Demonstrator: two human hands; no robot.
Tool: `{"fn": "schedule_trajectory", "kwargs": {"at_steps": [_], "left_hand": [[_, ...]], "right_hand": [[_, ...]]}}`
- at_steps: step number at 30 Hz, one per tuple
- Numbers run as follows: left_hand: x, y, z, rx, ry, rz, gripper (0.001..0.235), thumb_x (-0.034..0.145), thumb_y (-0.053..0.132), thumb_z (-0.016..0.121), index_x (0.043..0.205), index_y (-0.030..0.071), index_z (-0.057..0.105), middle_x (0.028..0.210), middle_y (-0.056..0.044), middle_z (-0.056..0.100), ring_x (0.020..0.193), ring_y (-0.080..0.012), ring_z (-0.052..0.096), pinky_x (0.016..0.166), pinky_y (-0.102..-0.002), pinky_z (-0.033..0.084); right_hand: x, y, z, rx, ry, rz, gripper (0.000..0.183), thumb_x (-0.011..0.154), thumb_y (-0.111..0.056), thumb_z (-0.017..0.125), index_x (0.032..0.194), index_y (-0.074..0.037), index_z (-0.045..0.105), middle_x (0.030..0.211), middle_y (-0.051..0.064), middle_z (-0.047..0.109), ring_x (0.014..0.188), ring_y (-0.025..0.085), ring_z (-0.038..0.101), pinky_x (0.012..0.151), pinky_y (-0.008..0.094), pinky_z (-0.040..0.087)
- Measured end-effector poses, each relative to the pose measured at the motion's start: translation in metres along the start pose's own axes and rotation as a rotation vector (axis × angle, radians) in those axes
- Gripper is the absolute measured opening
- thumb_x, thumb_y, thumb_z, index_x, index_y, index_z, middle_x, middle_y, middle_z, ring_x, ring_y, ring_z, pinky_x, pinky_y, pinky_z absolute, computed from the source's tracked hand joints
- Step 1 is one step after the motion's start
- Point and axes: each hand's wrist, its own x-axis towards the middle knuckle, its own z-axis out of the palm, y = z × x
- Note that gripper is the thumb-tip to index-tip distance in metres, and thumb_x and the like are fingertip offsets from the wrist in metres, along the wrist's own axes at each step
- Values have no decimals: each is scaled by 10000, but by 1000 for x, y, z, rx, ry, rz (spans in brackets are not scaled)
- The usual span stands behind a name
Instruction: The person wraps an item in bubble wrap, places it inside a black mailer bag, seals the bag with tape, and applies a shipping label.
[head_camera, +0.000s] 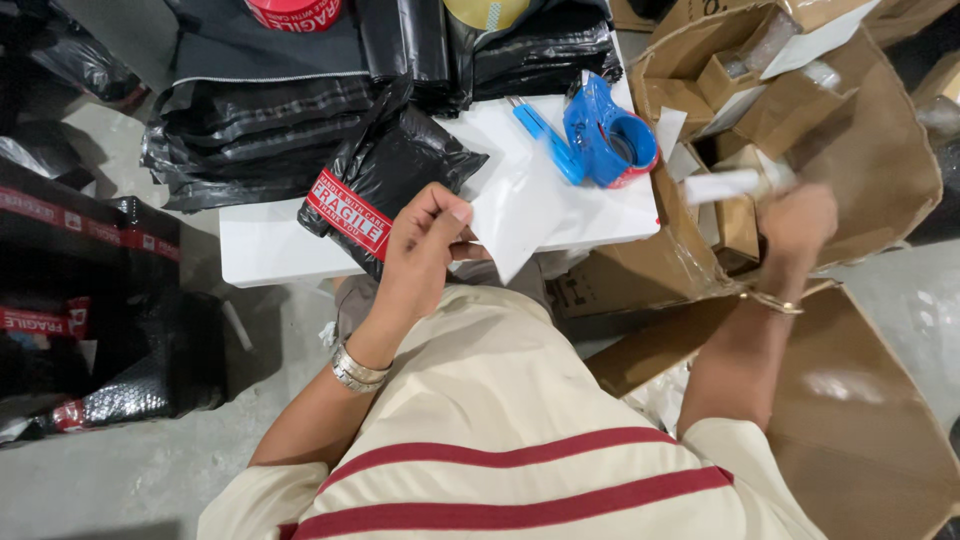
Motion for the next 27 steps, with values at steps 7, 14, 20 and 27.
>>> {"fn": "schedule_trajectory", "kwargs": {"at_steps": [7,14,20,27], "left_hand": [[3,13,5,-199,14,-40,103,1061,138,525,973,88,548,948,-33,659,868,-147,679,783,-380,616],[-2,24,20,-306,-39,-43,134,1087,154,534,991,63,556,965,-47,649,904,-179,679,857,-459,636],[-24,50,-3,-148,-87,3,100,1058,111,569,975,54,575,925,-66,668,882,-170,692,848,-443,642],[-6,95,-74,783,286,462,312,1030,296,689,1113,5,616,1045,-154,731,935,-180,711,844,-328,599]], "right_hand": [[-25,-94,-49,381,157,-303,305,958,-6,668,1262,4,672,1436,260,622,1376,440,595,1201,476,453],[-90,-298,-95,849,-207,-626,667,768,-153,850,1364,-9,587,1354,195,648,1258,365,622,1098,408,478],[-78,-302,-81,932,-374,-512,267,845,49,596,1040,-8,770,907,94,751,838,196,719,775,277,536],[-66,-296,-71,917,-460,-414,139,910,-109,770,876,22,739,673,35,645,614,57,479,549,258,377]]}}
